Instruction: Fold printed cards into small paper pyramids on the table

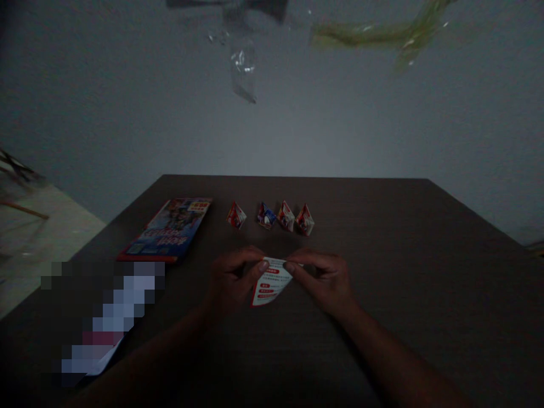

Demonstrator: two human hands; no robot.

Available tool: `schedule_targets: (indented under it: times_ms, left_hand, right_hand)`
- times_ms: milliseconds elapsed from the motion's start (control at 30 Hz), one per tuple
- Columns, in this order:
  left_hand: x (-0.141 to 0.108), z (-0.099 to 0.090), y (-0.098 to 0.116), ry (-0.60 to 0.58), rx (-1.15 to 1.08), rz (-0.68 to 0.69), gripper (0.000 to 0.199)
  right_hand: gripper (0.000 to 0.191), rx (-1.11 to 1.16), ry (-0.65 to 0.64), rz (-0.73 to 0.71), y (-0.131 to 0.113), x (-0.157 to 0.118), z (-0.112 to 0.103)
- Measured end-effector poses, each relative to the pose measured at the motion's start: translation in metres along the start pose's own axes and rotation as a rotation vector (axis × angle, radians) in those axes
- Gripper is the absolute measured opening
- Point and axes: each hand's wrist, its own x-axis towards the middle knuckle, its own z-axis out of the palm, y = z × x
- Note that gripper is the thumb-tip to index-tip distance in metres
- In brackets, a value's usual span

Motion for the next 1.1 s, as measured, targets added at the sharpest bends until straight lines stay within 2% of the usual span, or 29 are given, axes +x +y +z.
schedule_targets:
  times_ms: [167,267,500,667,900,1100]
  left_hand:
    - [0.003,0.002,0.003,-0.045,0.010,0.093,0.010]
    - [0.005,0.002,0.005,-0.064,0.018,0.187,0.008]
    - [0.010,-0.002,0.008,-0.128,0.071,0.277,0.004]
    - [0.012,-0.006,0.009,-0.141,0.100,0.282,0.002]
    - [0.013,-0.015,0.007,-0.096,0.159,0.248,0.002]
    - [0.013,-0.022,0.001,0.004,0.096,0.224,0.003]
  right_hand:
    - [0.022,-0.042,-0.103,-0.203,-0.006,0.002,0.002]
    - [0.023,-0.104,-0.113,-0.302,-0.007,0.004,0.002]
    - [0.026,-0.191,-0.148,-0.416,-0.010,0.007,0.000]
    - [0.023,-0.169,-0.140,-0.357,-0.013,0.007,0.000]
    - [0.024,-0.140,-0.114,-0.273,-0.007,0.005,-0.005]
    - [0.022,-0.159,-0.032,-0.266,-0.008,0.006,-0.009]
